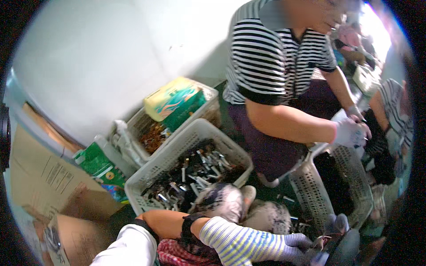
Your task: Sorting small black plastic components from a main bin into smaller baskets while other workers perform similar tasks.
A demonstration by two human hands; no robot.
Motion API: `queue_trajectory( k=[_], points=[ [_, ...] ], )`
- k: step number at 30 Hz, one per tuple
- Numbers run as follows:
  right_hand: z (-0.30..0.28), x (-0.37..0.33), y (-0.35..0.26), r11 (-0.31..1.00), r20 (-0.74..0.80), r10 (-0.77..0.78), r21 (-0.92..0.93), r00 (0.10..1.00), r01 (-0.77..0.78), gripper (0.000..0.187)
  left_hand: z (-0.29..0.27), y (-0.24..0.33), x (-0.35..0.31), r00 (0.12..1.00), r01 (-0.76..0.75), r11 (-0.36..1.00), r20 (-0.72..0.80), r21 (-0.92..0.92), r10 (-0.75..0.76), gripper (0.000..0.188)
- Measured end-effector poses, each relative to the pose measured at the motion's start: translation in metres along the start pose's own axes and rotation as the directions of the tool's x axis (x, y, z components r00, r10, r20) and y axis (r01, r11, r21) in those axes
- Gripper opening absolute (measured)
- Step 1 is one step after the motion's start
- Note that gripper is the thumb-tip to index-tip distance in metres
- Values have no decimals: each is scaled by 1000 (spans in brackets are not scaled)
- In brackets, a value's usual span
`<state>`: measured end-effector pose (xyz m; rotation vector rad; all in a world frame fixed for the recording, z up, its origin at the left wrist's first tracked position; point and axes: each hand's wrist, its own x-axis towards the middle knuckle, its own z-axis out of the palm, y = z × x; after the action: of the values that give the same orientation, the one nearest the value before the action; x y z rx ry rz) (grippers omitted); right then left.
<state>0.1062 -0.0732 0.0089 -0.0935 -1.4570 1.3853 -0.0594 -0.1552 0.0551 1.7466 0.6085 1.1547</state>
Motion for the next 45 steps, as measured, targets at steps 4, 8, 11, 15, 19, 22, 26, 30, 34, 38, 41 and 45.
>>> queue_trajectory(
  k=[4,8,11,15,19,22,26,30,34,38,41,45],
  points=[
    [30,12,9,973,192,-13,-224,981,57,59,-35,11,-60,985,144,989,-92,-12,-145,70],
    [2,-1,12,874,274,101,-483,956,47,66,-57,46,-132,647,138,876,-628,-462,-433,52],
    [2,-11,15,670,193,100,-738,976,77,56,-79,24,-213,330,386,898,-877,-213,-350,42],
    [7,-35,27,609,200,319,-793,927,-38,46,-70,-12,-268,93,402,837,-892,-372,-442,39],
    [8,-40,31,579,126,297,-812,947,-74,46,-51,-50,-278,55,256,793,-810,-553,-583,30],
    [7,-36,31,569,105,297,-818,949,-88,45,-53,-85,-275,102,270,723,-727,-636,-679,33],
    [0,-35,29,571,105,297,-816,949,-89,43,-74,-120,-291,106,198,696,-691,-690,-715,38],
    [-5,-35,30,578,73,325,-804,943,-137,42,-93,-136,-294,48,93,701,-700,-707,-712,42],
    [-8,-32,31,595,78,347,-789,934,-155,42,-110,-167,-284,-70,-55,737,-733,-674,-676,24],
    [-9,-32,33,619,66,335,-768,940,-167,41,-133,-205,-286,-125,93,679,-685,-729,-718,47],
    [-16,-33,29,614,29,309,-769,951,-176,40,-150,-203,-250,-201,-32,732,-713,-681,-672,46],
    [-23,-32,28,677,64,323,-713,944,-183,35,-157,-246,-314,85,-31,829,-828,-558,-554,45]
  ],
)
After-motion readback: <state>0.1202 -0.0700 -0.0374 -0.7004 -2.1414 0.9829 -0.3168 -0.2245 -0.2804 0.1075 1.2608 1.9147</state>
